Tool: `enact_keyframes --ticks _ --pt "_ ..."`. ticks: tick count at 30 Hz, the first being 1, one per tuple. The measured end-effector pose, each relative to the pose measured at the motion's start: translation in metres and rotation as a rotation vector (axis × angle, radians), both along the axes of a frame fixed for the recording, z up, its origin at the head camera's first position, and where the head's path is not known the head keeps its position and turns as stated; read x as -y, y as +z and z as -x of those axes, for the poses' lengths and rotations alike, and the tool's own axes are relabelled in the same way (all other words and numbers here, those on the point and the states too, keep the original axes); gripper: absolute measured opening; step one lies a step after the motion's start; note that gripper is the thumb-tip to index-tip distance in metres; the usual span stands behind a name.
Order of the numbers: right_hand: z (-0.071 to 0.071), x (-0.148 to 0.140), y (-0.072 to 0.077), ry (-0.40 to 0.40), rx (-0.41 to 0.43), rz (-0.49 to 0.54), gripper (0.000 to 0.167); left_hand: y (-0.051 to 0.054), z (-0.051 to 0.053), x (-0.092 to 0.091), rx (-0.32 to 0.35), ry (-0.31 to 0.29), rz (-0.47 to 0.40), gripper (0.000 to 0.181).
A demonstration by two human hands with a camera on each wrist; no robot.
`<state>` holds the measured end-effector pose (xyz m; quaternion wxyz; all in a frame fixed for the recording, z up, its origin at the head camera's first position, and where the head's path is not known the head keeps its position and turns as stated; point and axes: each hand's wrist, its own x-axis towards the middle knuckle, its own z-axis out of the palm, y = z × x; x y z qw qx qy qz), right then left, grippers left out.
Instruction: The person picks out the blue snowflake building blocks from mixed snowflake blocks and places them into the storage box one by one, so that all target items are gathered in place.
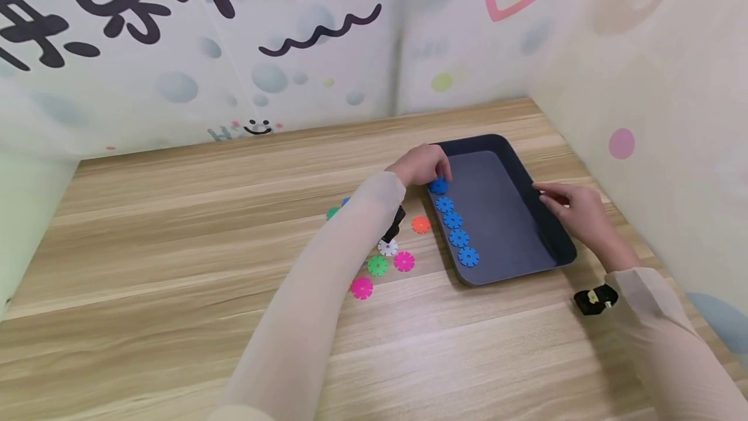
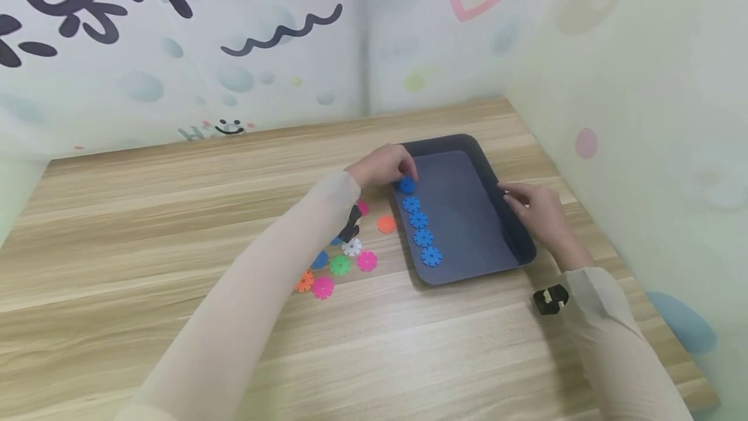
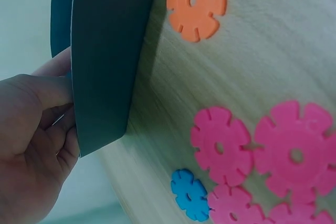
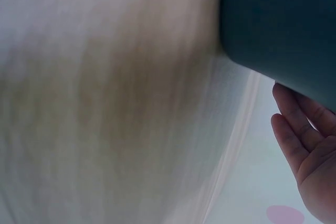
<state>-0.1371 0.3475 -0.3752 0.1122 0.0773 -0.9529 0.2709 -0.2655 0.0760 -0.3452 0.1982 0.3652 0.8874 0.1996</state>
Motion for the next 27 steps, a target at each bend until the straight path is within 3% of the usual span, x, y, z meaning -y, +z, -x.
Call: enact_keyframes --ticks 18,24,27 --pt "0.0005 -0.0005 -0.0008 0.008 -0.009 0.001 0.024 -0.0006 -0.0025 0.0012 0.009 0.010 -0.010 0.033" --pt "0.0007 -0.0007 -0.0014 0.009 -0.010 0.003 0.024 -0.0020 -0.0018 0.0039 -0.022 0.015 -0.112 0.023" --pt "0.0007 -0.0009 -0.0016 0.008 -0.007 0.003 0.024 -0.0018 -0.0026 0.0068 -0.002 0.041 -0.188 0.021"
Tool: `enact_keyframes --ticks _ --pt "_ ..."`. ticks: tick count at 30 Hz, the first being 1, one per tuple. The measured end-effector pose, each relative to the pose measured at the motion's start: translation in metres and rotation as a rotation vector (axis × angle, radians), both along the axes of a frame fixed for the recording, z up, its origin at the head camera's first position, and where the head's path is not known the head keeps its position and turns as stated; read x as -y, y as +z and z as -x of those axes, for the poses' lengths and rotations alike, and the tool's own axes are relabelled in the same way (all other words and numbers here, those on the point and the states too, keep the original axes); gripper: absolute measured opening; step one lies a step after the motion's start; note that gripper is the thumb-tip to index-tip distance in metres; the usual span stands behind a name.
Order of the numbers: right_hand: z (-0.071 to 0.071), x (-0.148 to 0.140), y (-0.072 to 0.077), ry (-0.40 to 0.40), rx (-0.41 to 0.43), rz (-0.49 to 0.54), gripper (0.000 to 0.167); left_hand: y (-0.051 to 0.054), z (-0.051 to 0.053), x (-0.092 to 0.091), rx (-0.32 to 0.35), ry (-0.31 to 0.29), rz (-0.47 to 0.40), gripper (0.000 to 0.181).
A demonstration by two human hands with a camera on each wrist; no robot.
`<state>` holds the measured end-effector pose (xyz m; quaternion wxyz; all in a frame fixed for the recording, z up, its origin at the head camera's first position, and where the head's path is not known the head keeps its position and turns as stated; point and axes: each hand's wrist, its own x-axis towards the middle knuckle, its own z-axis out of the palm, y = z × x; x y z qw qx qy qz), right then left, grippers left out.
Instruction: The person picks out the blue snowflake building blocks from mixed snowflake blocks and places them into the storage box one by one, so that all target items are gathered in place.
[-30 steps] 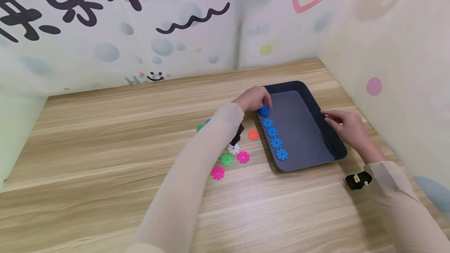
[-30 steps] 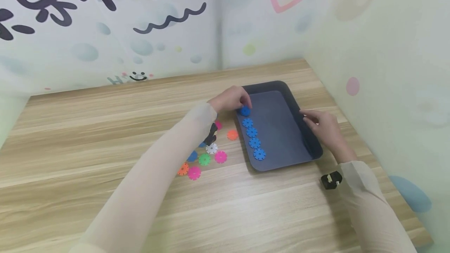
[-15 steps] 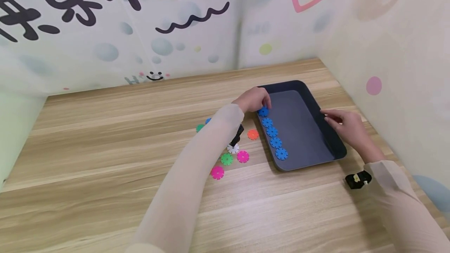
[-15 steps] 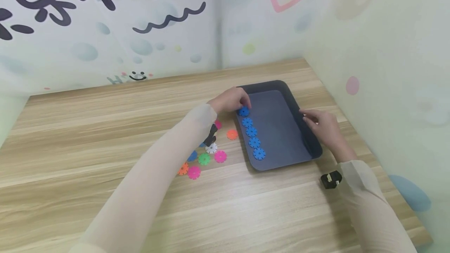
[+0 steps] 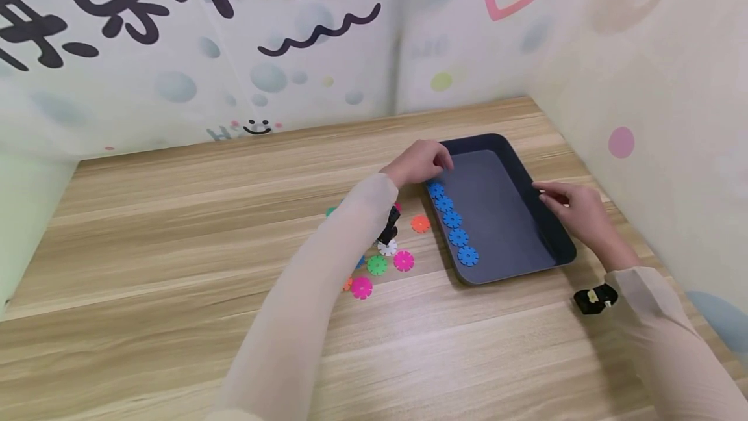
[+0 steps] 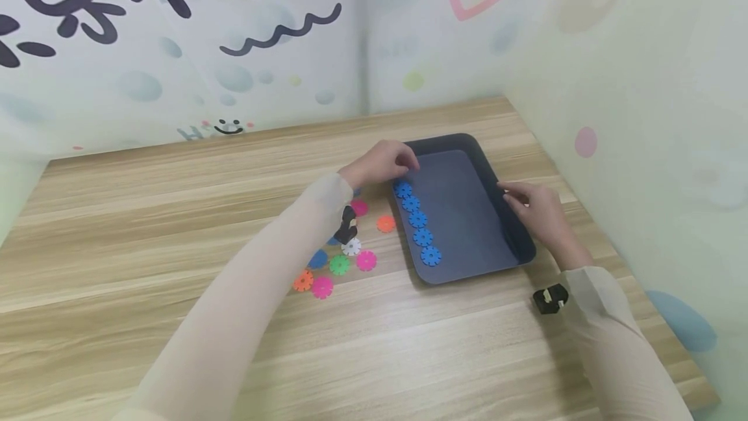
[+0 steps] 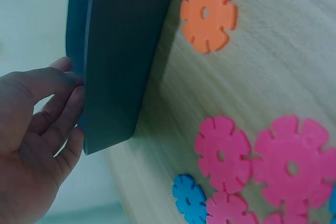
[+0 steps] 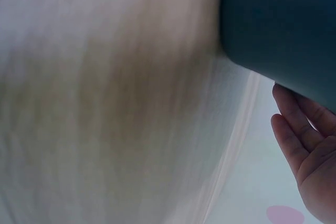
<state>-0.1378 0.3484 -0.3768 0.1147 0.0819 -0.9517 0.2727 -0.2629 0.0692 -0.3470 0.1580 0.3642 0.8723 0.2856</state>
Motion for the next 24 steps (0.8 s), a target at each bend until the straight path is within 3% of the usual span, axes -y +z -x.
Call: enact_keyframes --ticks 4,8,16,24 --pt "0.000 0.000 0.000 -0.001 0.003 -0.007 0.024 0.002 -0.003 0.005 0.027 0.033 -0.072 0.020" --pt "0.000 0.001 0.001 -0.001 0.001 -0.011 0.024 0.004 -0.006 0.009 0.022 0.022 -0.072 0.020" --pt "-0.001 0.002 0.001 0.004 -0.008 -0.011 0.024 0.000 -0.010 0.009 -0.017 -0.093 0.071 0.022" --pt "0.000 0.001 0.001 0.001 -0.007 -0.018 0.024 -0.004 -0.013 0.005 -0.156 -0.132 0.252 0.023"
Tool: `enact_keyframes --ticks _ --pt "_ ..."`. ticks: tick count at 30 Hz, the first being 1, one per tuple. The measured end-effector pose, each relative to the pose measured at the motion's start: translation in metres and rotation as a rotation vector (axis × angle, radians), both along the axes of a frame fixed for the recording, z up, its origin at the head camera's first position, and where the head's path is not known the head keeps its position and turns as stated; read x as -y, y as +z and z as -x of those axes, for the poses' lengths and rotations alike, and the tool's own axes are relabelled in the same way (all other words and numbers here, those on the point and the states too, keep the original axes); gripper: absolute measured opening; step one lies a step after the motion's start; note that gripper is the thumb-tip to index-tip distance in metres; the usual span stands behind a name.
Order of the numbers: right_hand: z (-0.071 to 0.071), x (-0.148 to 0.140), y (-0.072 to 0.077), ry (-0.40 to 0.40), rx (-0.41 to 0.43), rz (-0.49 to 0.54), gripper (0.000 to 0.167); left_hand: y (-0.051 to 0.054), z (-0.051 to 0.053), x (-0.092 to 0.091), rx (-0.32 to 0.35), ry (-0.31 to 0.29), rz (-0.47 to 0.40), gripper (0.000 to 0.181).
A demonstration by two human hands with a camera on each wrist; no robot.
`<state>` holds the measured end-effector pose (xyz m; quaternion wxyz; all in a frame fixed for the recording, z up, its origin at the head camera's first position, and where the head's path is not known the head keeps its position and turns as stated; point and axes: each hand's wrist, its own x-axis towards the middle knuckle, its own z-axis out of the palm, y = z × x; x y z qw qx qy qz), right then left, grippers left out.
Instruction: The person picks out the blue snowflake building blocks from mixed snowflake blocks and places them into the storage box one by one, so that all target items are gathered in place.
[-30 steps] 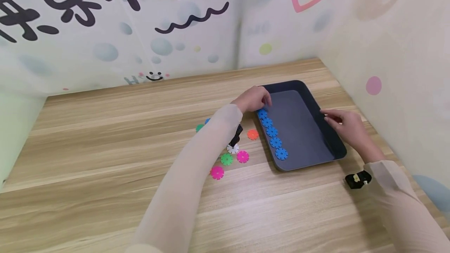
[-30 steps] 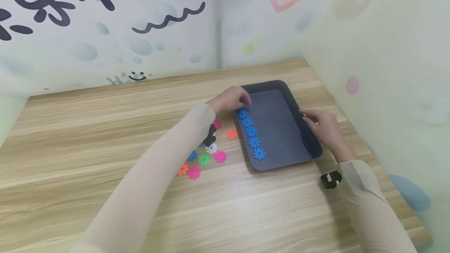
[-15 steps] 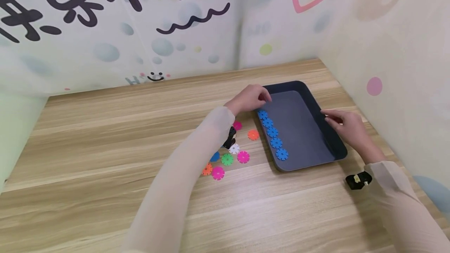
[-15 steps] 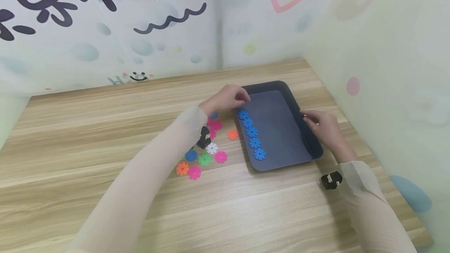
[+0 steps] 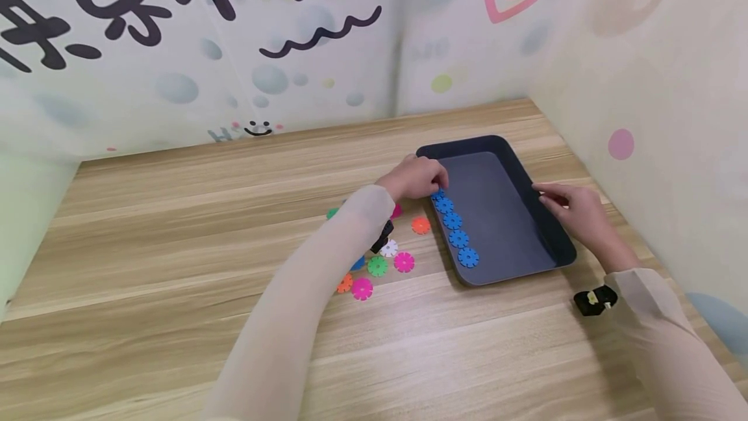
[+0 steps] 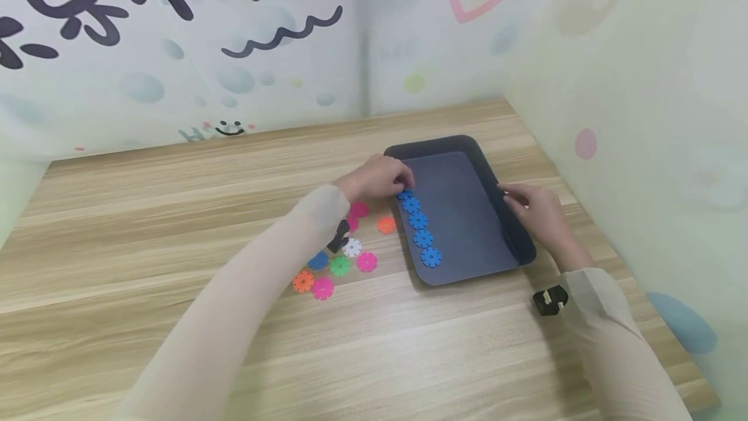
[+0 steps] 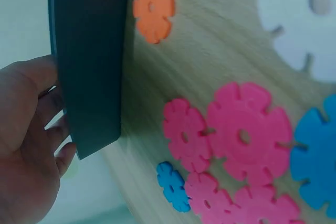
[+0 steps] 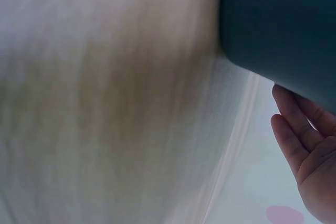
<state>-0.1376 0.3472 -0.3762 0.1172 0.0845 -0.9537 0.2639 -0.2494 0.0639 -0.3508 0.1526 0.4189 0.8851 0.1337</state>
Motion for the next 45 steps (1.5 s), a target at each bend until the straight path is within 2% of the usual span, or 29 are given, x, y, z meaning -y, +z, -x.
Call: enact_keyframes --ticks 8,14,17,20,23,27,33,36,40,45 --pt "0.000 -0.001 -0.001 -0.008 0.007 0.008 0.024 -0.003 -0.003 -0.002 -0.031 0.019 0.030 0.025" --pt "0.001 -0.001 -0.002 -0.011 0.000 0.005 0.024 -0.004 -0.004 -0.002 -0.020 0.041 0.024 0.025" --pt "0.001 -0.002 -0.002 -0.010 -0.002 0.010 0.024 -0.005 -0.004 -0.001 -0.012 0.059 -0.005 0.025" --pt "0.001 -0.002 -0.002 -0.010 0.001 0.015 0.024 -0.004 -0.003 0.002 0.002 0.092 -0.077 0.024" --pt "0.000 -0.002 -0.003 -0.011 0.003 0.019 0.024 -0.003 -0.002 0.007 0.038 0.125 -0.188 0.023" --pt "0.000 -0.001 -0.002 -0.005 -0.009 0.028 0.023 -0.001 -0.001 0.019 0.117 0.152 -0.328 0.022" --pt "-0.001 0.001 0.000 0.003 -0.029 0.028 0.023 -0.002 0.003 0.042 0.200 0.220 -0.440 0.021" --pt "-0.001 0.001 0.000 0.000 -0.023 0.027 0.023 -0.005 0.005 0.055 0.243 0.252 -0.445 0.020" --pt "-0.001 0.000 -0.001 -0.003 -0.020 0.024 0.023 -0.008 0.007 0.071 0.290 0.285 -0.391 0.021" --pt "0.000 -0.001 -0.002 -0.002 -0.020 0.022 0.024 -0.012 0.008 0.086 0.383 0.347 -0.320 0.025"
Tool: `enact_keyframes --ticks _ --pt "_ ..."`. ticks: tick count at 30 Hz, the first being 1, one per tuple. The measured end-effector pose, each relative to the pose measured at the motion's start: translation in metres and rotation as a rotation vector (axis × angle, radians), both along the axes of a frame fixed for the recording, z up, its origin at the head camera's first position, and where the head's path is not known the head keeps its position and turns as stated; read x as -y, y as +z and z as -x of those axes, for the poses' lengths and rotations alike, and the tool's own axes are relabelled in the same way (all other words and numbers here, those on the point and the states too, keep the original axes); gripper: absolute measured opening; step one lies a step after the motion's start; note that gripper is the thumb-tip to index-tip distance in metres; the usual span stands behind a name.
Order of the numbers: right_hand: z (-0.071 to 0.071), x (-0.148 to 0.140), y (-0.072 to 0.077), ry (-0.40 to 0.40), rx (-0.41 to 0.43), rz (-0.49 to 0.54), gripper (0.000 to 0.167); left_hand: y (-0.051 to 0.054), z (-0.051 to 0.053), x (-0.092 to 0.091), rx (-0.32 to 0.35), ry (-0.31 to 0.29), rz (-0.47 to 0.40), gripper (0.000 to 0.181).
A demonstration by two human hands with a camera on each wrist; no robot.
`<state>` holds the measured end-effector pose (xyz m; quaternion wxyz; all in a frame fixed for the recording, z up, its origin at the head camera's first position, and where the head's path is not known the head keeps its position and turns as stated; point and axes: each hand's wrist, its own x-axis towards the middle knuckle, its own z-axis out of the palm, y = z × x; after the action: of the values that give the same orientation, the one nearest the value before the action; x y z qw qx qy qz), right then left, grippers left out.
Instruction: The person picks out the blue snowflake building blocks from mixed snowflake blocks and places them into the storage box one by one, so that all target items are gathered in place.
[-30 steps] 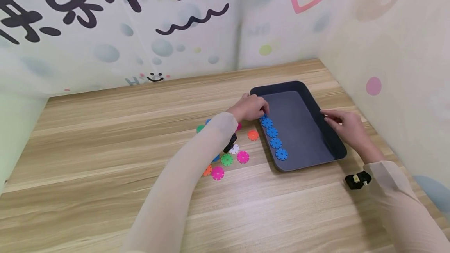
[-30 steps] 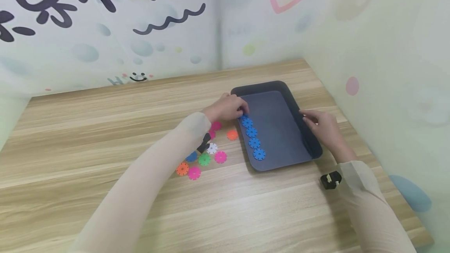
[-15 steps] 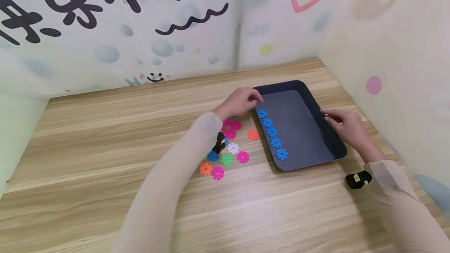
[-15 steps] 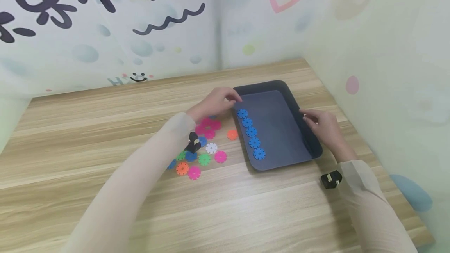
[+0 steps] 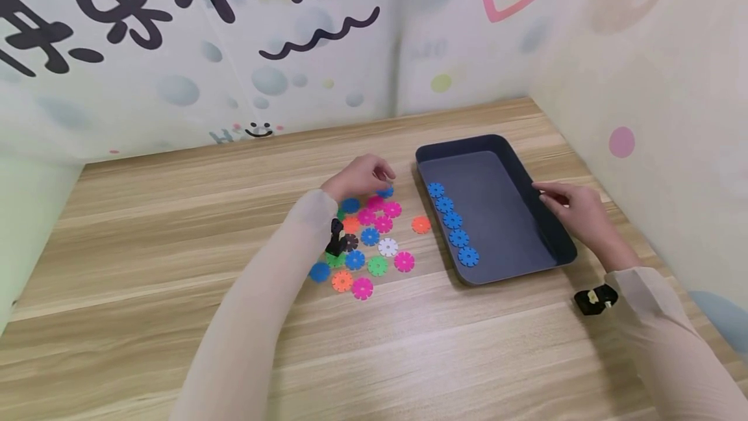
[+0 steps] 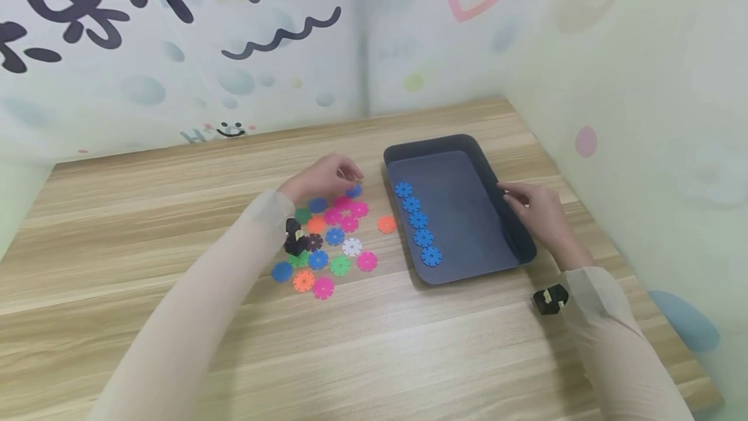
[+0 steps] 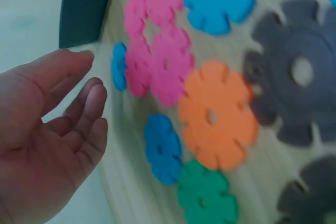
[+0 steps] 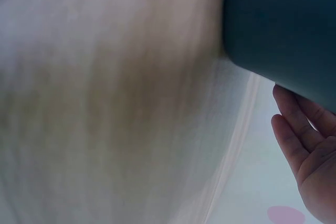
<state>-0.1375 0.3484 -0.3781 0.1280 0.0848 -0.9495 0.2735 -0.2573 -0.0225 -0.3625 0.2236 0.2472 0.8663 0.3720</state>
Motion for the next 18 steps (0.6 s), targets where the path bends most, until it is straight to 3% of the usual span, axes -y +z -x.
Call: enact_keyframes --ticks 9,18 --pt "0.0005 0.0001 -0.0009 0.006 -0.009 0.002 0.024 -0.0060 0.0019 0.0111 0.149 0.039 -0.018 0.030" --pt "0.0003 0.0008 -0.0002 0.005 -0.007 0.005 0.024 -0.0068 0.0047 0.0101 0.175 0.023 -0.011 0.029"
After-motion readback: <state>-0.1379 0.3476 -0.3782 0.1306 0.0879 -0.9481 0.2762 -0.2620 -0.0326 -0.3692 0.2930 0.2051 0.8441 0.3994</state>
